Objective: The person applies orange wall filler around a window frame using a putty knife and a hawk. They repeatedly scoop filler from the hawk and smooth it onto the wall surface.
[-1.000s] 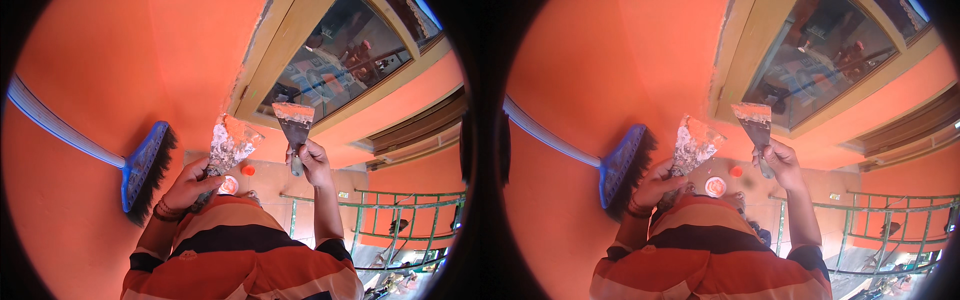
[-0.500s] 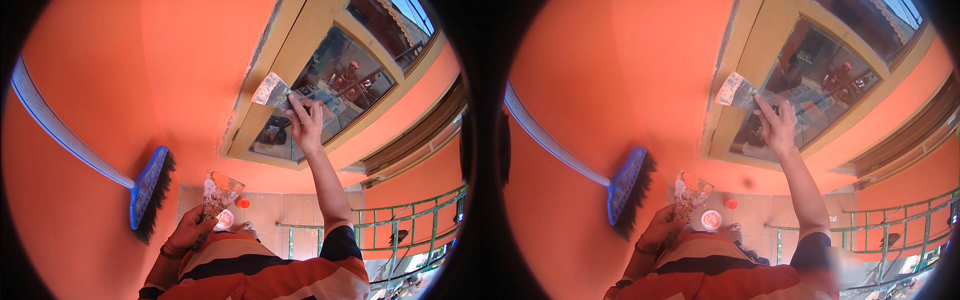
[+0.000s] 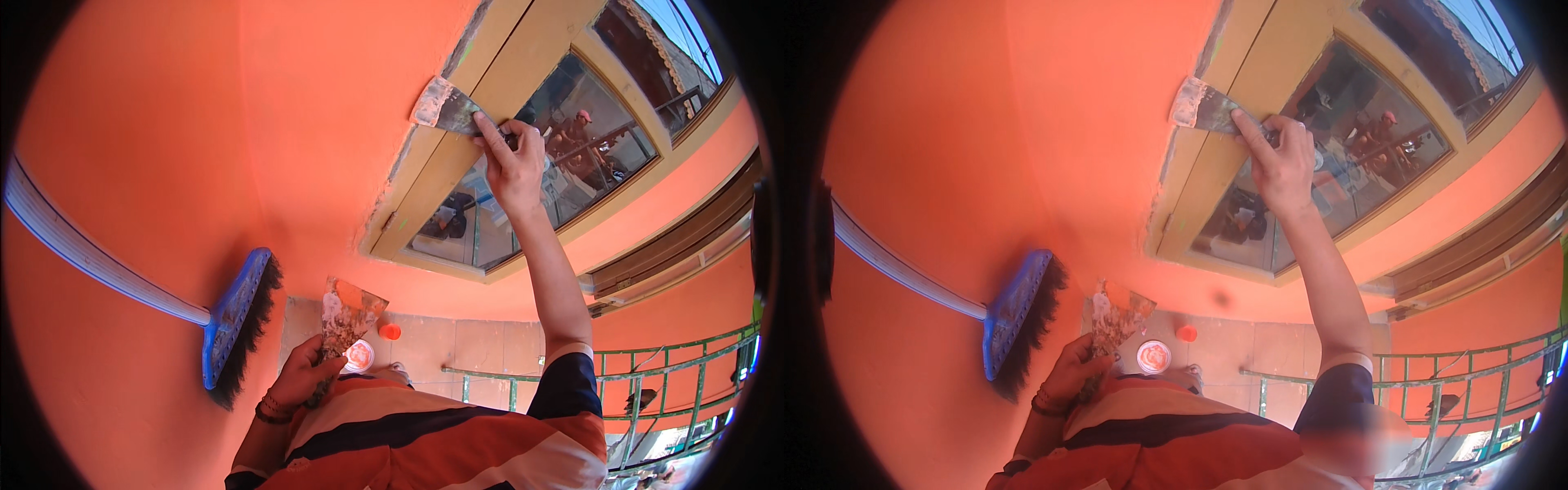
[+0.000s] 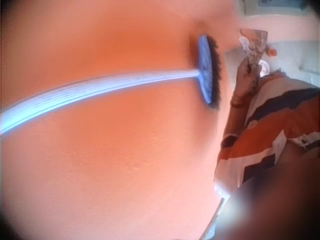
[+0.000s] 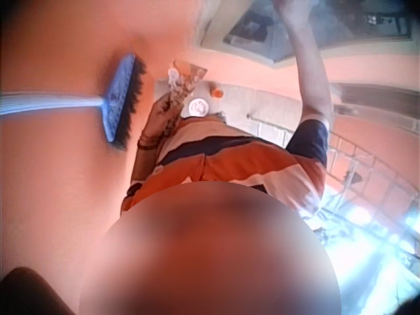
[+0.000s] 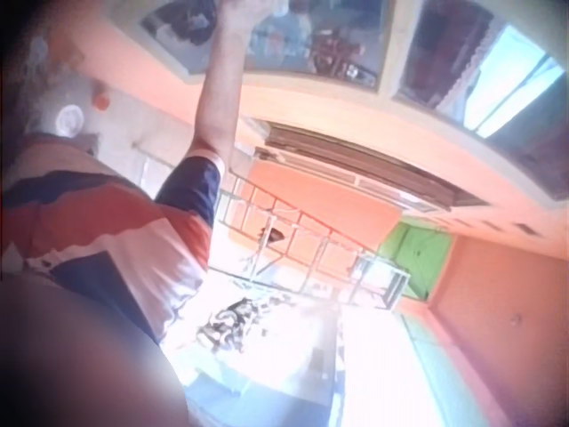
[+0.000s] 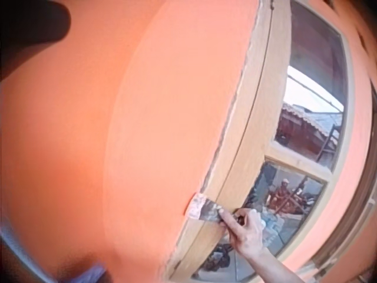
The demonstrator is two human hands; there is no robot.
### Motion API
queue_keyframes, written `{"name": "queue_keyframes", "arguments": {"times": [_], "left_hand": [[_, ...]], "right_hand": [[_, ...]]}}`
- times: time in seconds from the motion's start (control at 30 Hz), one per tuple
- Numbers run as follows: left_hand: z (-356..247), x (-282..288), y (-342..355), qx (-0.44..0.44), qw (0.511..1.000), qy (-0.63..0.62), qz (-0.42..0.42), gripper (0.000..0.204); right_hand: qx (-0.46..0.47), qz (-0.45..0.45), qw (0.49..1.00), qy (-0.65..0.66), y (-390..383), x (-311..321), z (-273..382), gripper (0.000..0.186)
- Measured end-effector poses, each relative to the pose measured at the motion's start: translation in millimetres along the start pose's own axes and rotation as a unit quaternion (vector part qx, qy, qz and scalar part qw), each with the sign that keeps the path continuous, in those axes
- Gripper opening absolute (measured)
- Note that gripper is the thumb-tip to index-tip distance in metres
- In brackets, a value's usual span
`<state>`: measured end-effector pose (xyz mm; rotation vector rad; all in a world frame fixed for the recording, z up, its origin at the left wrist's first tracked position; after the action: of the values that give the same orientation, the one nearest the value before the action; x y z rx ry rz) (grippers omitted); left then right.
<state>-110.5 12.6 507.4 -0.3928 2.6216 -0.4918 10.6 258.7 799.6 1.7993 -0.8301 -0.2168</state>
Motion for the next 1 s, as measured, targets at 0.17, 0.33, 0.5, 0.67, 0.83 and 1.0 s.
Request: {"name": "queue_keyframes", "arguments": {"times": [0.17,0.33,0.5,0.67,0.83,1.0], "left_hand": [[5,0,4,0.014,1.0,0.004,0.001,0.025],[11,0,14,0.024,1.0,-0.003,0.021,0.023],[15,3,20,0.001,1.0,0.014,0.021,0.023],[19,6,21,0.007,1.0,-0.011,0.025,0.023],[19,14,15,0.008,1.0,-0.02,-0.005,0.023],[15,17,1,-0.001,1.0,-0.007,-0.015,0.024]], "right_hand": [[0.027,0.021,0.999,-0.029,-1,-3,11,0.059],[0.057,0.053,0.995,-0.061,0,-9,19,0.061],[0.083,0.081,0.99,-0.077,3,-11,23,0.057],[0.075,0.101,0.989,-0.077,-2,-12,25,0.058],[0.057,0.105,0.991,-0.058,-4,0,24,0.065],[-0.007,0.133,0.99,-0.042,-8,33,17,0.066]]}}
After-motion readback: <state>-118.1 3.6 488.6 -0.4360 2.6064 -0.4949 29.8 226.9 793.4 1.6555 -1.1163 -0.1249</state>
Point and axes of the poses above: each hand's wrist, its own y-axis towards the middle knuckle, its own x-axis out of the back of the hand, z = x × y, the point moved 10 cm from there along y, towards the middle knuckle, and after that the axes turned 13 degrees about -z, right-handed, at the moved point
